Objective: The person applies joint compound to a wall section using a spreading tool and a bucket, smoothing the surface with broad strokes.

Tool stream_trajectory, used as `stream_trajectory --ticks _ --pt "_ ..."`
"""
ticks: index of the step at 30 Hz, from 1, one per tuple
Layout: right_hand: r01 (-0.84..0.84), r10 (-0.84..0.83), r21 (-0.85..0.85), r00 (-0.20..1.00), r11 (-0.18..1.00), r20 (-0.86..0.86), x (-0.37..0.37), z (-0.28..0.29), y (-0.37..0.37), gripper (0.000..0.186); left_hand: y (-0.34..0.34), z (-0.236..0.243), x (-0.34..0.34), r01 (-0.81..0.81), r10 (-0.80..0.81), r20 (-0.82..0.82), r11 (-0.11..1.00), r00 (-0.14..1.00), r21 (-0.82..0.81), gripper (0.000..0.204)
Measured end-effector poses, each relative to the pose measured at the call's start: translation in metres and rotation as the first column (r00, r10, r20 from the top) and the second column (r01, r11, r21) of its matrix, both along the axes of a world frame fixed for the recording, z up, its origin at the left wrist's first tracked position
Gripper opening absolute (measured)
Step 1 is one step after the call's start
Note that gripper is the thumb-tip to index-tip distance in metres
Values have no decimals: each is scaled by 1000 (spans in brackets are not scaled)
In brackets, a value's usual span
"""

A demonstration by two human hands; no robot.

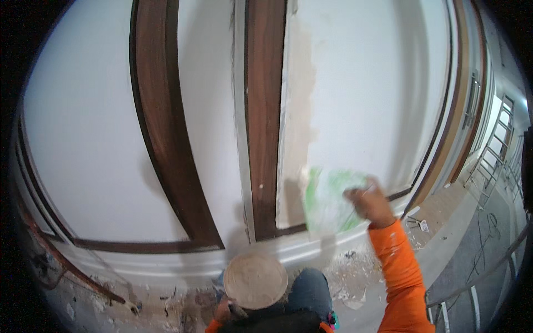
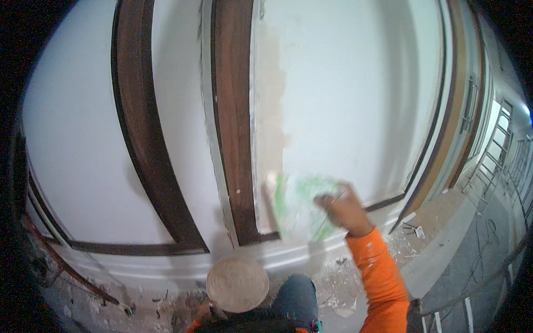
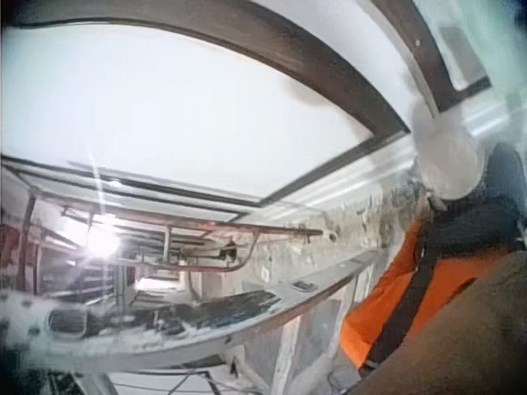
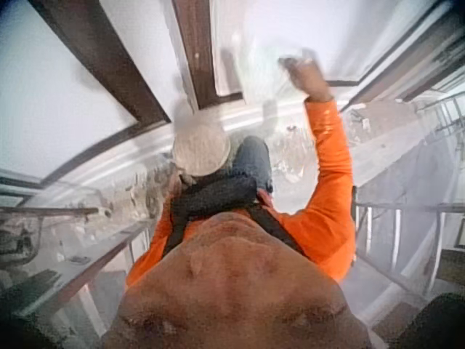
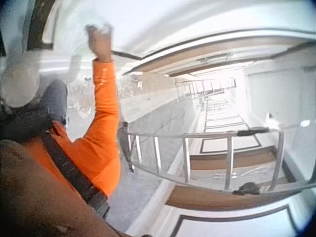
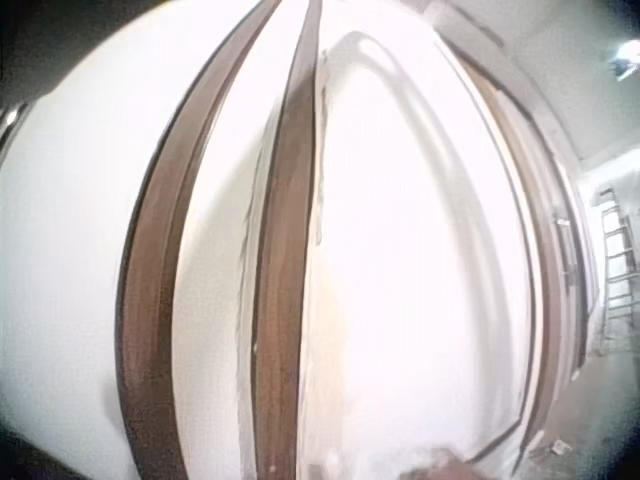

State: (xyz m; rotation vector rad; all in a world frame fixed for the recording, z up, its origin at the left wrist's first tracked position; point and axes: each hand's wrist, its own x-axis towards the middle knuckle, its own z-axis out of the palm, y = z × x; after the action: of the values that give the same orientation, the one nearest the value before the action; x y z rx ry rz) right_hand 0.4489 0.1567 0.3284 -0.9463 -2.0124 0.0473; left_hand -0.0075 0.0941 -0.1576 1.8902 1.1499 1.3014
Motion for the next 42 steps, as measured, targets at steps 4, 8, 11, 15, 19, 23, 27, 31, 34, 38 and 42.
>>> stream_trajectory --ticks 4,8,11,15,19,23,27,31,34,38,42 --pt "114 -82 118 965 986 -249 -3 150 4 26 32 19 8 11 -6 33 990 999 -143 32" --pt "222 -230 773 968 594 -101 -44 269 17 26 46 37 11 9 -3 41 987 999 -161 31" --pt "264 -277 800 952 539 -128 -74 313 29 27 54 46 10 1 6 45 986 999 -168 31" --pt "316 -205 443 938 839 -279 -103 342 16 27 66 51 15 6 3 52 984 999 -178 31" --pt "331 -217 505 937 797 -272 -111 326 15 27 68 50 14 2 8 55 983 998 -184 31" --pt "380 -307 563 925 734 -224 -118 307 24 25 66 50 12 -3 14 59 983 998 -184 30" --pt "404 -370 672 907 621 -203 -146 304 39 25 62 50 12 -3 14 57 983 998 -184 30" --pt "552 -562 581 806 598 -187 -200 297 55 28 57 49 12 -1 13 61 983 998 -185 30" --pt "567 -652 620 750 543 -115 -230 299 53 34 60 51 14 12 -2 56 983 998 -181 30" --pt "477 -477 577 863 664 -165 -225 303 53 36 62 52 16 25 -18 43 984 999 -175 30" --pt "336 -320 452 941 826 -114 -192 304 29 38 57 48 13 15 -8 40 986 999 -167 31"
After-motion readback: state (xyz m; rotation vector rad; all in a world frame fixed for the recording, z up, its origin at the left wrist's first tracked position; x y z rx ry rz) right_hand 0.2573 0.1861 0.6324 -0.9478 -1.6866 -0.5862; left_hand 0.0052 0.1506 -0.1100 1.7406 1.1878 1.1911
